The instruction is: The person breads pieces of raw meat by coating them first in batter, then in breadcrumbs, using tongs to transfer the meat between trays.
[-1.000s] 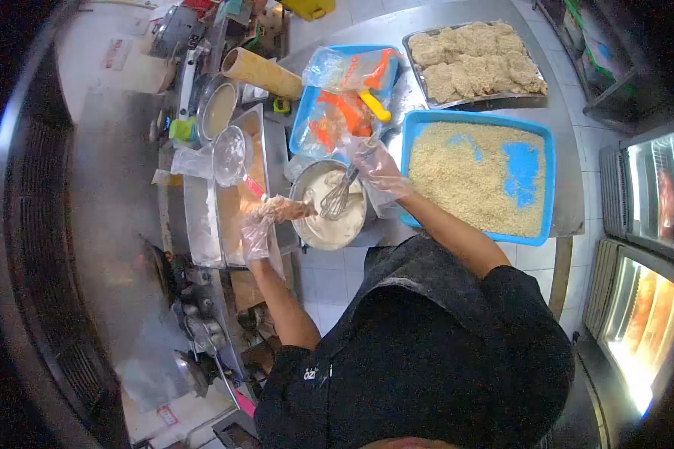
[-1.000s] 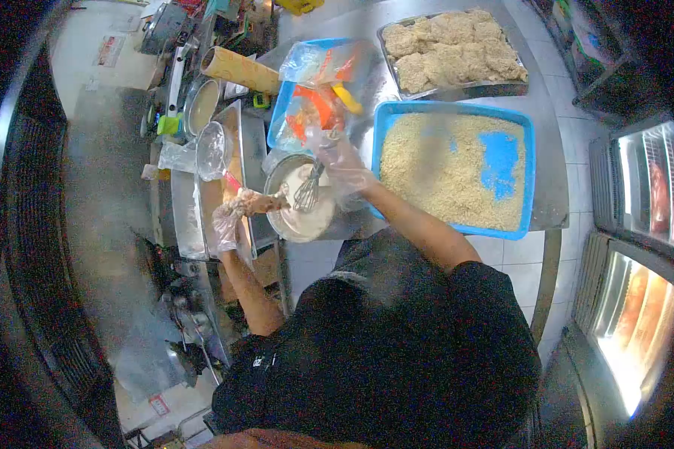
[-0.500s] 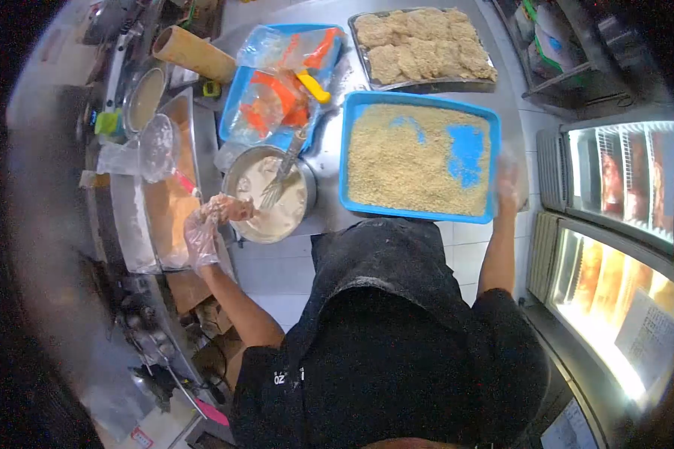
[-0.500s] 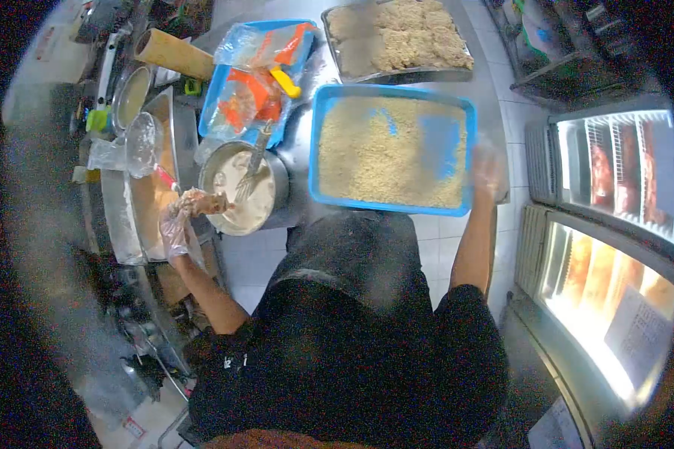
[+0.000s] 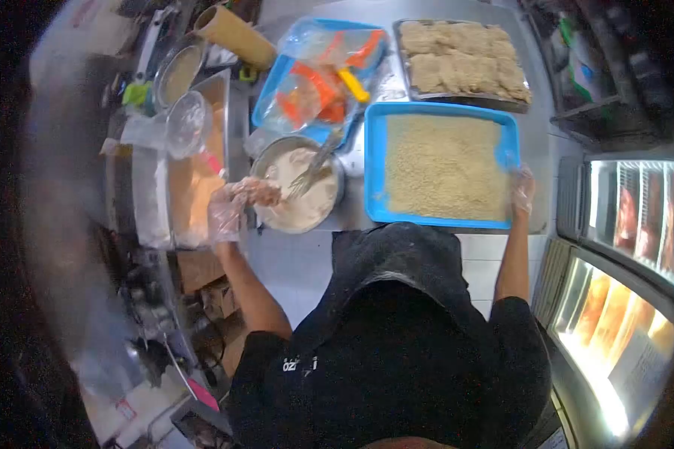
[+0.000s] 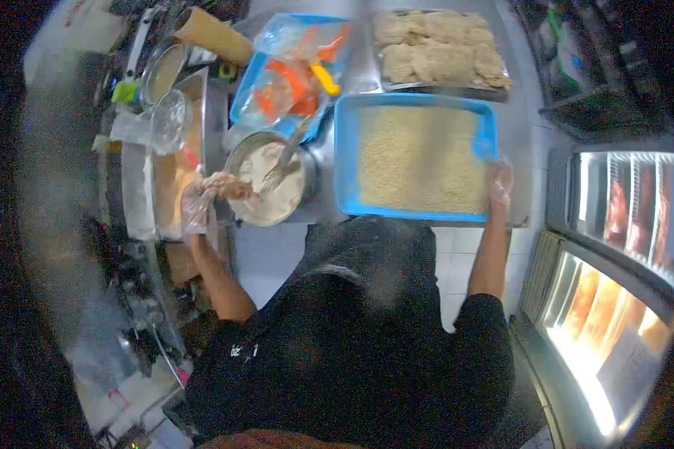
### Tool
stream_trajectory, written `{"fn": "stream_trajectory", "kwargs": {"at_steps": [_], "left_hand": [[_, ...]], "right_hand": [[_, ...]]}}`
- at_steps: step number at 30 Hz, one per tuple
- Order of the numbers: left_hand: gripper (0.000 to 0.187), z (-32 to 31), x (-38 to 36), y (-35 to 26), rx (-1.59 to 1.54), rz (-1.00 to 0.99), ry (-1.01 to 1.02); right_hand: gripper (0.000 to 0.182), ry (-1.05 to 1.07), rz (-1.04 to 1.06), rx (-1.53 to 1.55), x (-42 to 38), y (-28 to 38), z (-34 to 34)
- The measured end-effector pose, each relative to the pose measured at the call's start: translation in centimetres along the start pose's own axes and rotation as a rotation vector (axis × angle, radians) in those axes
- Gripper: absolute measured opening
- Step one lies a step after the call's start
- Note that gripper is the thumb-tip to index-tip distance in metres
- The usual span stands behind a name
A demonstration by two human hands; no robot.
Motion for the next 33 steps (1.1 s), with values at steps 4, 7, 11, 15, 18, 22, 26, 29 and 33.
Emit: {"fn": "stream_trajectory", "kwargs": {"at_steps": [4, 7, 11, 15, 18, 22, 26, 29, 33], "left_hand": [[0.021, -0.5, -0.5, -1.7, -0.177, 0.001, 0.006], [0.02, -0.4, -0.4, -1.4, -0.206, -0.009, -0.004], [0.02, -2.4, 0.2, -2.6, -0.088, -0.069, 0.158], [0.02, -4.0, 2.5, 0.0, -0.254, -0.071, 0.18], [0.019, -4.9, 2.7, -1.2, -0.147, -0.055, 0.122], [0.019, -5.1, 3.6, -1.2, -0.106, -0.127, 0.079], [0.02, -5.4, 3.4, -2.8, -0.101, -0.201, 0.025], [0.021, -6.4, 2.1, -7.6, -0.013, -0.151, 0.039], [0.021, -9.4, 2.7, -10.4, -0.118, -0.292, 0.21]], "right_hand": [[0.022, -0.061, 0.082, 0.14, -1.2, -3.9, -3.8], [0.025, -0.04, 0.094, 0.477, -0.2, -1.1, -2.9], [0.024, 0.498, -0.208, 2.246, -0.3, 3.0, -4.1], [0.023, 0.547, -0.191, 2.279, -0.7, 5.3, -3.4], [0.024, 0.433, -0.222, 2.29, -0.7, 3.3, -4.3], [0.026, 0.357, -0.212, 2.257, -0.9, 1.6, -5.2], [0.029, 0.288, -0.173, 2.172, -0.5, 0.9, -5.4], [0.03, 0.458, -0.197, 2.282, -0.3, 1.5, -6.0], [0.031, 0.42, -0.205, 2.35, -0.5, 2.2, -6.1]]}}
Point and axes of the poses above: each hand's wrist, its own x-axis towards the middle knuckle, its own z-axis out of the back of the hand, y = z × x, the point moved 5 cm from there along x, towards the middle knuckle, and after that the axes turned 4 degrees about -x, right-handed, at the moved point
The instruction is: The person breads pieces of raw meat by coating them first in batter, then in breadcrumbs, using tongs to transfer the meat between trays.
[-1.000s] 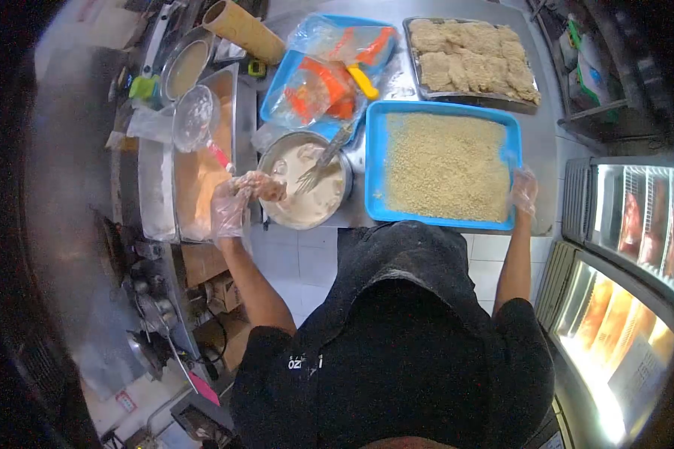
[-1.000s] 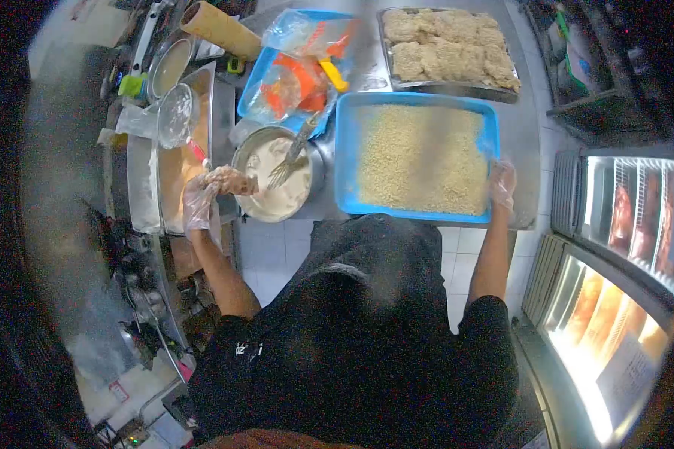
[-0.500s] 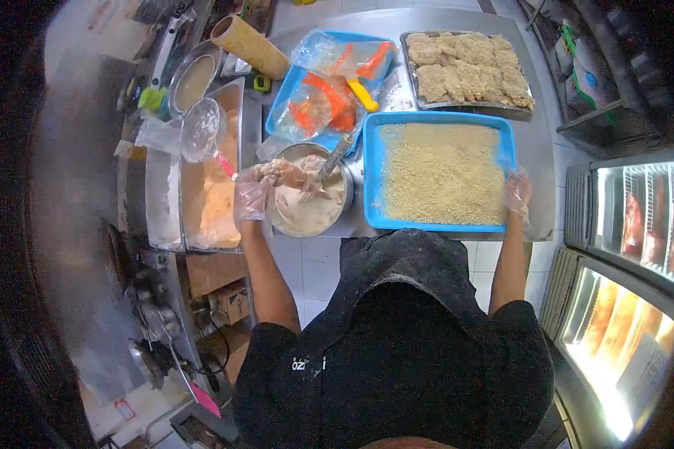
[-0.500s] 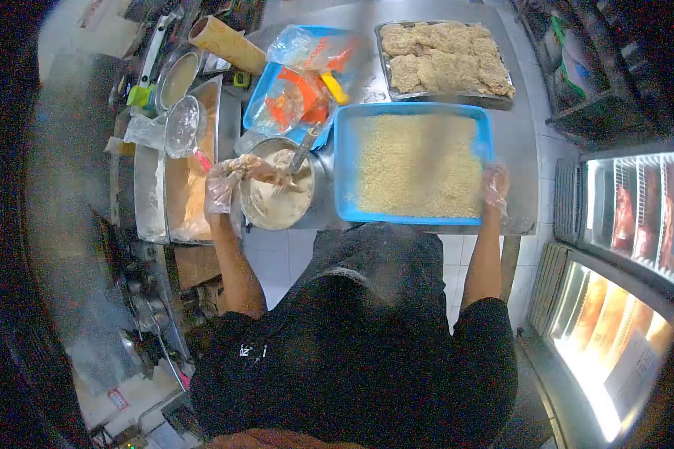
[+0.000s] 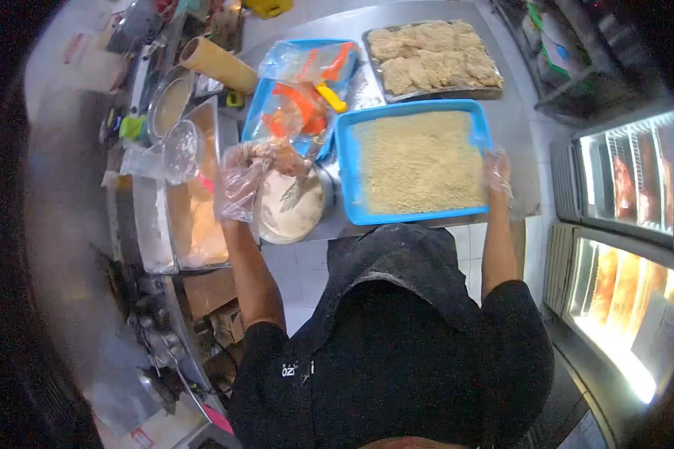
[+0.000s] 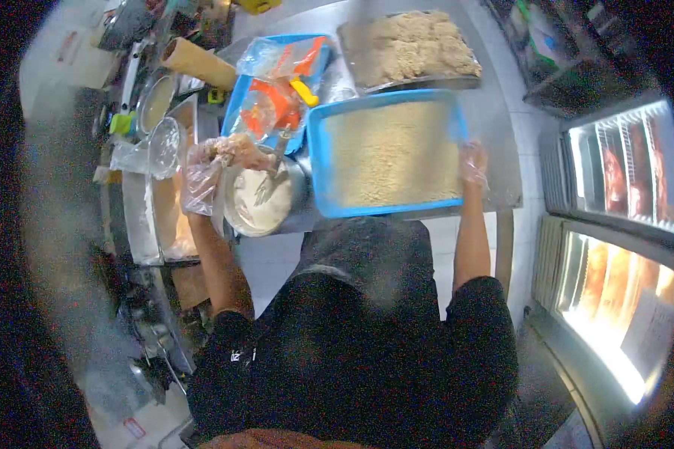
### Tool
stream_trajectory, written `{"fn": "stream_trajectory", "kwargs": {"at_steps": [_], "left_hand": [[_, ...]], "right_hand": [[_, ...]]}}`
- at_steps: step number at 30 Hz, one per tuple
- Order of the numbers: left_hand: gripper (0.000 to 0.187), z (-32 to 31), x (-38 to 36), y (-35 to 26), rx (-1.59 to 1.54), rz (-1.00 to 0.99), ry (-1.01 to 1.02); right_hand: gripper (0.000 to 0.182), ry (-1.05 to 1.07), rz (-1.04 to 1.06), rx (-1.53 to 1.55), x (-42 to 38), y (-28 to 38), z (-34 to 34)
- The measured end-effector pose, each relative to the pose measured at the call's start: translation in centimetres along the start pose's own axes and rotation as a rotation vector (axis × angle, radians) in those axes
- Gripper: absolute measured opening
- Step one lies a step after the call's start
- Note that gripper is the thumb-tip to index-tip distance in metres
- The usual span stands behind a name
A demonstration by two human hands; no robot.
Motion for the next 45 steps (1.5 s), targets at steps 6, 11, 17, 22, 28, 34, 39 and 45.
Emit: {"fn": "stream_trajectory", "kwargs": {"at_steps": [6, 11, 17, 22, 28, 34, 39, 45], "left_hand": [[0.025, -10.7, 1.2, -6.2, 0.057, -0.348, 0.318], [0.026, -14.3, -0.6, -2.5, 0.345, -0.288, 0.511], [0.034, -3.7, -6.3, 11.1, 0.123, 0.136, 0.046], [0.038, 4.7, -12.7, 23.1, 0.089, 0.126, -0.447], [0.034, 4.2, -13.4, 22.8, 0.122, 0.211, -0.709], [0.034, 3.2, -12.4, 19.0, 0.485, 0.379, -0.623], [0.031, 3.0, -13.1, 21.9, 0.608, 0.155, -0.651], [0.035, 2.4, -11.8, 16.4, 0.548, 0.291, -0.542]], "right_hand": [[0.031, -0.036, -0.102, 0.03, 0.0, 1.2, 0.7], [0.032, -0.328, 0.515, -1.74, -1.7, -1.0, -7.6], [0.04, -0.484, 0.6, -2.18, -3.5, -6.3, -10.2], [0.048, -0.61, 0.726, -2.377, -3.0, -13.4, -10.3], [0.055, -0.461, 0.751, -2.445, 0.7, -11.9, -11.5], [0.064, -0.285, 0.651, -2.556, 1.0, -12.7, -11.9], [0.073, -0.037, 0.599, -2.531, 0.0, -17.2, -13.7], [0.085, 0.22, 0.515, -2.506, -1.6, -20.1, -19.0]]}}
Point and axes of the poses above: each hand's wrist, its own x-axis towards the middle knuckle, its own z-axis out of the back of the hand, y = z × x, the point moved 5 cm from there along x, towards the middle knuckle, and after that the axes turned 4 degrees about -x, right-handed, at the moved point
